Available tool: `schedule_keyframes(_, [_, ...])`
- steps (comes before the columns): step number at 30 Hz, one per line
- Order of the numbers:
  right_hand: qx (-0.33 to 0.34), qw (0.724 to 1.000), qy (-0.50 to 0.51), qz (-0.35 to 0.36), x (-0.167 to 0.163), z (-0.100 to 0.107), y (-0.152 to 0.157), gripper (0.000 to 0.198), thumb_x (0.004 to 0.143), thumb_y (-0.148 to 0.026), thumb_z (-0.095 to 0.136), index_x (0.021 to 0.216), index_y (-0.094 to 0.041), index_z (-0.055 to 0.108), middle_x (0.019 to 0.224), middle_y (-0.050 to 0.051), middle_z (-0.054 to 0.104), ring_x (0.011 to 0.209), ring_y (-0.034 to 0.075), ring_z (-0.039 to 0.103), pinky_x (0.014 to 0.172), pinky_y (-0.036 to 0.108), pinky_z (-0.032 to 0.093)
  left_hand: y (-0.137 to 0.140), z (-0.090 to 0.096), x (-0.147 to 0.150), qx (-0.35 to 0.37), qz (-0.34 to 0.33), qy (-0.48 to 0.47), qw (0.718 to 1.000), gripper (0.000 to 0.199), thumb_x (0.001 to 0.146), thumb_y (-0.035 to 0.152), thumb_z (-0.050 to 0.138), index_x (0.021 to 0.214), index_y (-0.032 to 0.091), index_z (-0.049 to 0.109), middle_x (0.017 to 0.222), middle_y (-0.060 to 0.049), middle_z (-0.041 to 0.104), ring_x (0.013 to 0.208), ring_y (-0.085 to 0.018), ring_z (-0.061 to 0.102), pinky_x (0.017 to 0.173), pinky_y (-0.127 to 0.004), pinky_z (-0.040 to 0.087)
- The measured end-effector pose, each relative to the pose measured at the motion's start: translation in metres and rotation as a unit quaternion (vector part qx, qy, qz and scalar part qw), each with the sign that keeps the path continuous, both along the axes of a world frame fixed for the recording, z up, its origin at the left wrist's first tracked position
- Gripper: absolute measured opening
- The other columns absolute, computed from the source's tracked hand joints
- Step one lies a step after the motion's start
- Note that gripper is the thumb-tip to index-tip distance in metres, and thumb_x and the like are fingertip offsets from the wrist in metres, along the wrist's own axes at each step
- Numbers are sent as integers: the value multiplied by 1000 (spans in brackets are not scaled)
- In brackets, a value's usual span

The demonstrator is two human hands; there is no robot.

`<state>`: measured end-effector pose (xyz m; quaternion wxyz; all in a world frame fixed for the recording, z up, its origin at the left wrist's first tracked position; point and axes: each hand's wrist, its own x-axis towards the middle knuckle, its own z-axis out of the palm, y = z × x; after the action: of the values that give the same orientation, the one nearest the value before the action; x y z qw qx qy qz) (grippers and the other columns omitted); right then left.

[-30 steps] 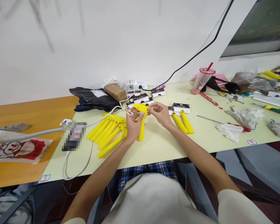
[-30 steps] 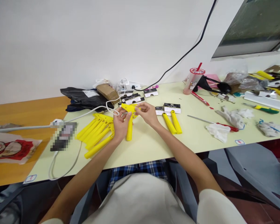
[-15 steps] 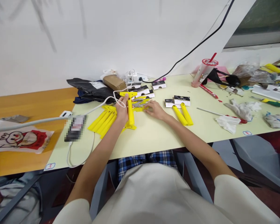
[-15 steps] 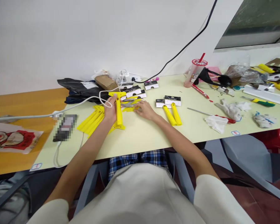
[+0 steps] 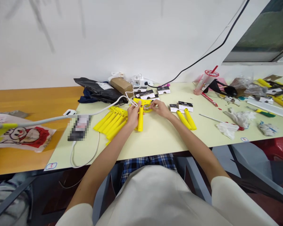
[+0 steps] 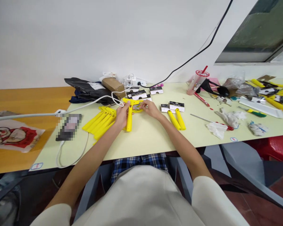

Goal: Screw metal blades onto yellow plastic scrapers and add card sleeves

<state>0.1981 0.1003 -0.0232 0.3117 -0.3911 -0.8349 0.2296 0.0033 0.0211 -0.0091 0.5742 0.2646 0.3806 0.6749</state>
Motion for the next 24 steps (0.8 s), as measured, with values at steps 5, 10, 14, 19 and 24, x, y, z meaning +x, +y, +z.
schedule_keyframes(5, [-22, 976, 208, -58, 0, -3, -11, 33, 97, -55, 71, 95, -21, 69, 90, 4, 72, 81, 21, 64, 75, 35, 49, -5, -7, 9, -4, -38, 28, 999, 36, 84, 43, 90, 97, 17, 68, 100, -6, 74, 86, -16, 77, 57, -20, 60])
schedule_keyframes(10, [-56, 955, 289, -42, 0, 5, -20, 48, 93, -71, 74, 98, -24, 69, 95, 5, 71, 89, 22, 66, 82, 36, 54, -12, -9, 18, -7, -53, 51, 997, 32, 87, 40, 86, 104, 16, 73, 114, -10, 76, 99, -22, 79, 59, -23, 63])
schedule_keyframes(14, [-51, 966, 251, 24, -3, 11, -30, 45, 92, -68, 77, 95, -23, 74, 114, 10, 71, 108, 26, 68, 91, 39, 57, -14, -8, 22, -16, -43, 54, 998, 30, 86, 38, 87, 102, 16, 74, 107, -8, 76, 97, -22, 78, 59, -23, 63])
schedule_keyframes(19, [-71, 971, 229, 18, -6, 11, -33, 42, 87, -65, 84, 89, -23, 78, 113, 10, 73, 114, 28, 69, 95, 41, 57, -14, -11, 21, -14, -36, 56, 998, 31, 85, 39, 87, 100, 17, 74, 99, -6, 76, 91, -19, 77, 64, -23, 64])
schedule_keyframes(24, [-226, 927, 300, 11, -9, 10, -35, 44, 75, -58, 94, 90, -21, 75, 100, 5, 74, 86, 22, 72, 88, 39, 59, -14, -13, 21, -19, -34, 59, 998, 31, 84, 39, 88, 101, 17, 73, 97, -6, 76, 89, -19, 77, 65, -23, 63])
